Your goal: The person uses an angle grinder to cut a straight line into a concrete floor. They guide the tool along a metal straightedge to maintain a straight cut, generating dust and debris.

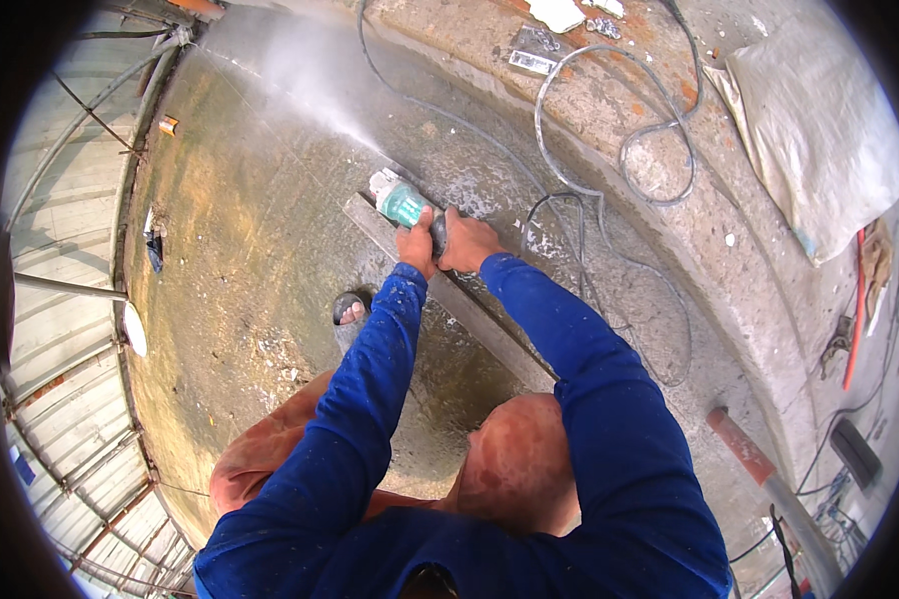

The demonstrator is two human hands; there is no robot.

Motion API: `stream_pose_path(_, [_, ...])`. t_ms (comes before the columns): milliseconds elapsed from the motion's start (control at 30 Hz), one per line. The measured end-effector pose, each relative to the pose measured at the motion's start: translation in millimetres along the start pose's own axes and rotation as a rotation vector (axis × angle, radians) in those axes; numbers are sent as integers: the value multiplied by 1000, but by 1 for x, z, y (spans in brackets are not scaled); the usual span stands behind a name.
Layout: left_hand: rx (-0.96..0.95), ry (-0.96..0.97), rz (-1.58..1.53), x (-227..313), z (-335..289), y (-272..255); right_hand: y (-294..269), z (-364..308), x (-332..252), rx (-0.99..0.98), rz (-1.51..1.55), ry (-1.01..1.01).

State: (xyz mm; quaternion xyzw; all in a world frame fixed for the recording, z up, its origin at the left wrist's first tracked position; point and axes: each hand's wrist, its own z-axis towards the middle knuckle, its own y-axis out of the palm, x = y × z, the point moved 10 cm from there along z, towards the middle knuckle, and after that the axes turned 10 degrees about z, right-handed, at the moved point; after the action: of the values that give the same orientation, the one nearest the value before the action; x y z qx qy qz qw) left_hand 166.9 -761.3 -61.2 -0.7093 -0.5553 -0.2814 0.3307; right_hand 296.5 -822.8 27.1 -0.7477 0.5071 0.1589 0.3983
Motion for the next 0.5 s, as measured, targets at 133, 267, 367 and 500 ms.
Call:
stream_pose_path(133, [-19,-18,10,-3,1,0,0,-2,0,-15,8,23])
stream_pose_path(267, [-2,-39,11,-2,1,2,3,5,7,19,38,-20])
stream_pose_path(367, [-7,-41,19,-2,3,-3,5,7,3,29,38,-58])
stream_pose_path(500, [-53,-48,-17,4,-10,5,3,2,5,45,8,-62])
